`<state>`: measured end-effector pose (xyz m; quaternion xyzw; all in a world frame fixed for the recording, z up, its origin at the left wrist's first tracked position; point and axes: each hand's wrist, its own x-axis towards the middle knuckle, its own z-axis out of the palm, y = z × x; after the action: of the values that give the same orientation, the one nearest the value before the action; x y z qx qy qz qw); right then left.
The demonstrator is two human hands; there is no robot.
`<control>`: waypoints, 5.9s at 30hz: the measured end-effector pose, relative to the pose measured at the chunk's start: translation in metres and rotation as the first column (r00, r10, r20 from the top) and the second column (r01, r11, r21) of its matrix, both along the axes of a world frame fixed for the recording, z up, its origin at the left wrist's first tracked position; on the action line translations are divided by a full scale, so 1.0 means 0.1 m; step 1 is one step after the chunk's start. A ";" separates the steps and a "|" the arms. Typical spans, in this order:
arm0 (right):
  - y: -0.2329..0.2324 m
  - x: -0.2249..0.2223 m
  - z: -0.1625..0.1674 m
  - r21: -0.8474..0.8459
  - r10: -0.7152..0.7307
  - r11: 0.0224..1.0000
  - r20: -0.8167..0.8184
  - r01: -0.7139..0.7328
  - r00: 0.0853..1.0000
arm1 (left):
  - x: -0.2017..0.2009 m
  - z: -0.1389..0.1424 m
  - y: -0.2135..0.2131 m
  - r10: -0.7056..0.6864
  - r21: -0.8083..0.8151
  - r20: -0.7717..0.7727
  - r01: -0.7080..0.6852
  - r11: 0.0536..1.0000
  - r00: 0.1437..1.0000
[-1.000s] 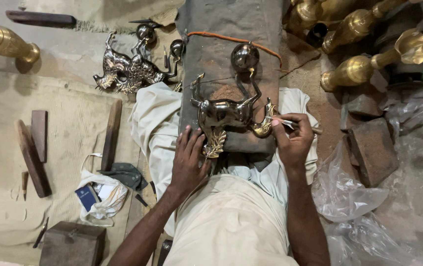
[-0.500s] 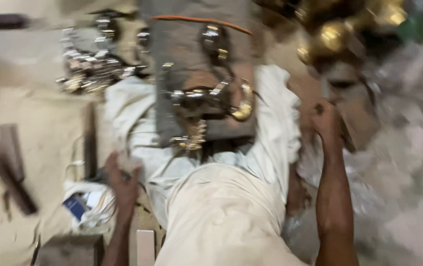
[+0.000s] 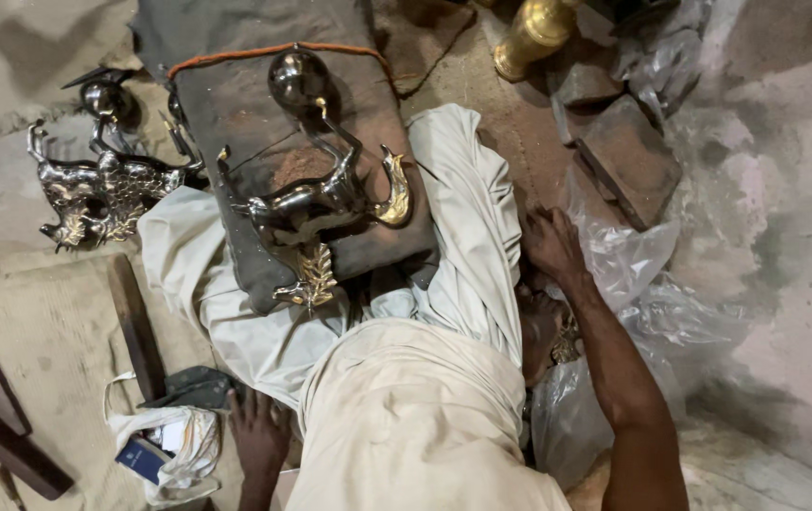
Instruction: The person sits on the floor and engraves decorative details into a brass horse figurine using a small chisel, holding the figurine steady with one hand. They reposition and turn the figurine repeatedly to work on different areas, and at times tap the chisel with a wooden mallet.
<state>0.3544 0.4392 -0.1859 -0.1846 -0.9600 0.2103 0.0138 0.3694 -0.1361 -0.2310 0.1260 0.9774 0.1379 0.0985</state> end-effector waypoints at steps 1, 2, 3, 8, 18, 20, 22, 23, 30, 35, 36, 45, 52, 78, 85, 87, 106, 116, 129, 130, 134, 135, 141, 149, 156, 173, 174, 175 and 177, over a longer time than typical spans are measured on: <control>-0.02 0.01 -0.02 0.036 -0.006 0.999 0.016 0.006 1.000 | 0.05 -0.01 0.03 -0.008 0.005 0.003 0.008 1.000 1.000; -0.04 0.02 -0.05 0.071 -0.013 0.997 0.031 0.011 0.999 | 0.08 -0.03 0.05 -0.017 0.009 0.005 0.017 1.000 1.000; -0.04 0.02 -0.07 0.084 0.021 0.996 0.092 -0.029 0.996 | 0.10 -0.04 0.07 -0.030 0.013 0.009 0.029 0.999 1.000; 0.14 -0.15 -0.17 0.120 -0.007 0.992 0.306 -0.032 0.952 | 0.15 -0.05 0.07 -0.013 0.185 -0.027 0.018 0.982 1.000; -0.08 0.00 -0.15 0.149 -0.108 0.986 0.228 0.075 0.968 | 0.03 0.00 0.06 0.478 0.483 0.353 -0.594 0.643 0.804; -0.23 0.13 -0.19 0.019 -0.170 0.983 0.484 0.184 0.858 | 0.00 -0.05 0.04 0.432 0.429 0.100 -0.430 0.794 0.896; -0.33 0.24 -0.22 -0.010 -0.149 0.987 0.333 0.161 0.931 | -0.06 -0.07 0.02 0.419 0.363 -0.029 -0.381 0.850 0.908; -0.34 0.25 -0.23 -0.004 -0.113 0.993 0.179 0.116 0.977 | -0.12 -0.06 0.03 0.453 0.351 -0.032 -0.415 0.840 0.891; -0.24 0.02 -0.06 -0.162 -0.203 0.969 -0.104 0.185 0.974 | -0.95 0.45 0.03 0.522 0.474 -0.142 -0.405 0.782 0.841; 0.07 -0.48 0.57 -0.903 -0.528 0.405 -0.360 -0.145 0.769 | -1.72 1.24 0.54 0.383 0.652 -0.191 -0.174 0.738 0.904; 0.10 -0.65 0.74 -0.920 -0.524 0.364 -0.329 -0.143 0.785 | -1.86 1.38 0.70 0.275 0.635 -0.279 -0.038 0.772 0.920; -0.80 -3.31 1.84 -0.136 0.681 0.703 -0.152 -0.698 0.716 | -2.53 2.03 1.90 -0.533 0.104 -0.338 0.594 0.798 0.775; -1.32 -3.71 1.86 0.010 0.707 0.696 -0.179 -0.718 0.684 | -2.73 1.76 1.97 -0.612 0.000 -0.132 0.617 0.787 0.780; -1.04 -1.27 1.62 -0.456 0.252 0.860 -0.013 -0.230 0.968 | -1.84 1.77 2.37 0.038 0.344 -0.142 0.014 0.939 0.989; -1.11 -1.30 1.74 -0.400 0.210 0.885 -0.111 -0.237 0.971 | -2.00 1.72 2.58 0.099 0.386 -0.230 -0.003 0.923 0.968; -1.10 -1.28 1.79 -0.437 0.129 0.894 0.040 -0.099 0.991 | -2.02 1.74 2.53 0.050 0.412 -0.214 0.044 0.910 0.976; -1.34 -1.57 2.18 -0.216 0.582 0.793 -0.009 -0.570 0.813 | -1.95 1.76 2.42 -0.043 0.173 -0.024 0.046 0.984 0.999; -1.35 -1.65 2.22 -0.163 0.620 0.782 0.104 -0.602 0.778 | -1.89 1.68 2.42 0.023 0.231 -0.177 0.019 0.973 0.984; -1.39 -1.83 2.24 -0.101 0.617 0.771 0.360 -0.629 0.699 | -1.88 1.64 2.41 0.000 0.249 -0.169 0.043 0.968 0.986; -1.40 -1.88 2.25 -0.116 0.617 0.768 0.395 -0.630 0.681 | -1.88 1.65 2.41 0.001 0.254 -0.170 0.043 0.966 0.985; -1.40 -2.12 2.32 -0.147 0.620 0.755 0.477 -0.639 0.623 | -1.89 1.66 2.42 0.010 0.246 -0.184 0.036 0.969 0.983; -1.41 -2.17 2.34 -0.149 0.623 0.750 0.485 -0.644 0.614 | -1.90 1.67 2.42 0.011 0.236 -0.167 0.030 0.971 0.986; -1.41 -2.28 2.42 -0.236 0.690 0.716 0.384 -0.658 0.614 | -1.91 1.68 2.42 0.031 0.244 -0.147 0.006 0.970 0.989; -1.42 -2.30 2.44 -0.253 0.722 0.689 0.318 -0.679 0.614 | -1.88 1.60 2.43 0.018 0.256 -0.203 0.035 0.966 0.979; -1.51 -2.28 2.44 -0.184 0.624 0.752 0.507 -0.633 0.594 | -1.88 1.58 2.44 -0.003 0.222 -0.182 0.044 0.974 0.983; -1.80 -2.65 2.43 -0.052 0.692 -0.257 0.687 -0.965 -0.222 | -1.94 1.66 2.43 -0.014 0.228 -0.031 0.021 0.974 0.999; -1.80 -2.66 2.41 -0.014 0.701 -0.318 0.669 -0.948 -0.245 | -1.94 1.65 2.43 -0.013 0.233 -0.023 0.018 0.972 1.000; -1.80 -2.66 2.38 -0.001 0.714 -0.330 0.653 -0.944 -0.251 | -1.94 1.64 2.43 -0.012 0.239 -0.014 0.015 0.971 1.000; -1.81 -2.64 2.34 0.024 0.740 -0.351 0.620 -0.936 -0.262 | -1.93 1.62 2.42 -0.018 0.238 -0.011 0.020 0.971 1.000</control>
<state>0.0904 0.2587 0.0484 0.6097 -0.7230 -0.1732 -0.2748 0.1764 0.1061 -0.0695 0.1469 0.9529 0.2529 0.0799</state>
